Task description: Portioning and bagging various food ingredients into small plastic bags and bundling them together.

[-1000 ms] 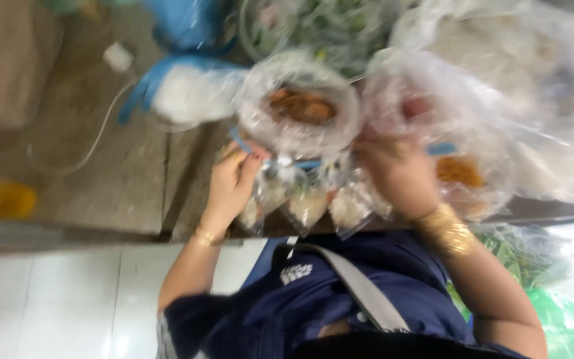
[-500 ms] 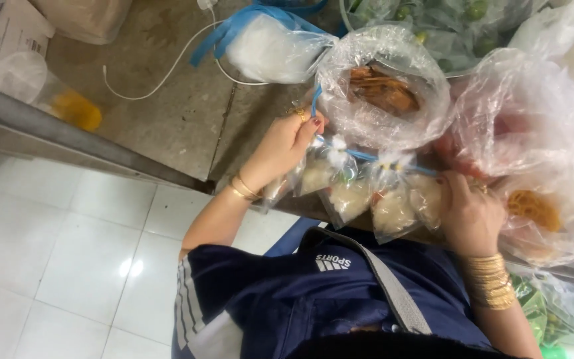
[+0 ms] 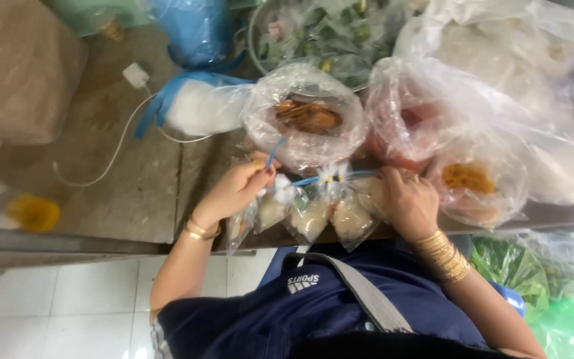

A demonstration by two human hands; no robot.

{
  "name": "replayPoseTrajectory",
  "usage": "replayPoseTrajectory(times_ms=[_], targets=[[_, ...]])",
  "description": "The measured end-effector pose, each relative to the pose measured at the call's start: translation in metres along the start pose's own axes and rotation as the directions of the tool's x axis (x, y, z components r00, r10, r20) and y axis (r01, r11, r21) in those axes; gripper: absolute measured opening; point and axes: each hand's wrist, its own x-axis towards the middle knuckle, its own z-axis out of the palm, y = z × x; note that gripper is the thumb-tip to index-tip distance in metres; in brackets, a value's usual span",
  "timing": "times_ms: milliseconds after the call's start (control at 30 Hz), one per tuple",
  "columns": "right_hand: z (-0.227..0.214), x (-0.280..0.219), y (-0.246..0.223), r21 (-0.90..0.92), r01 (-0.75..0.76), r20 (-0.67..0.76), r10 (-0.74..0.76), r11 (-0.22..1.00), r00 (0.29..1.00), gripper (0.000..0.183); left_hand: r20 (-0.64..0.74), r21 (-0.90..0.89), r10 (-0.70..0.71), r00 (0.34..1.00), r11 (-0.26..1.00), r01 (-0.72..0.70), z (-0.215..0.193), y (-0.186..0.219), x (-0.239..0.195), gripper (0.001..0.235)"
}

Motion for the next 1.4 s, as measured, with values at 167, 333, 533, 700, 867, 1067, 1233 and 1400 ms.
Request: replayPoseTrajectory(times_ms=[167, 333, 533, 700, 867, 1067, 1233, 1400], targets=[[0.007, -0.001, 0.000, -0.040, 0.042, -0.038, -0.043, 0.998, 0.998, 0.004, 0.126, -0.186, 0.036, 0.991, 0.982, -0.012, 0.002, -0.025, 0.005, 0.030], [0.002, 0.005, -0.005, -0.058, 0.065, -0.050, -0.068, 0.996, 0.996, 0.004, 0.135, -0.320, 0.069, 0.988, 0.947, -0.022, 0.008, -0.045, 0.006, 0.034], [0.005, -0.003, -0.003, -0.008, 0.041, -0.053, -0.041, 0.999, 0.998, 0.006, 0.260, -0.422, 0.159, 0.953, 0.906, -0.036, 0.002, -0.007, 0.010, 0.032], [0.006, -0.002, 0.002, 0.103, 0.040, -0.060, -0.034, 0.994, 0.998, 0.006, 0.282, -0.460, 0.169, 0.945, 0.888, -0.021, 0.010, -0.024, 0.010, 0.033], [0.009, -0.005, 0.005, 0.125, 0.030, -0.077, -0.020, 0.992, 0.997, 0.006, 0.325, -0.412, 0.204, 0.924, 0.909, -0.056, 0.016, -0.022, 0.026, 0.031], [0.004, -0.002, 0.002, 0.141, 0.030, -0.070, -0.020, 0.990, 0.997, 0.006, 0.459, -0.401, 0.191, 0.868, 0.916, 0.010, 0.025, -0.018, 0.050, 0.029], [0.003, -0.006, 0.004, 0.132, 0.026, -0.041, -0.021, 0.991, 0.999, 0.009, 0.556, -0.393, 0.130, 0.821, 0.911, 0.122, 0.029, -0.019, 0.056, 0.032], [0.005, -0.008, 0.005, 0.145, 0.024, -0.041, -0.018, 0.989, 0.999, 0.008, 0.495, -0.493, 0.132, 0.859, 0.856, 0.153, 0.030, -0.008, 0.053, 0.031]])
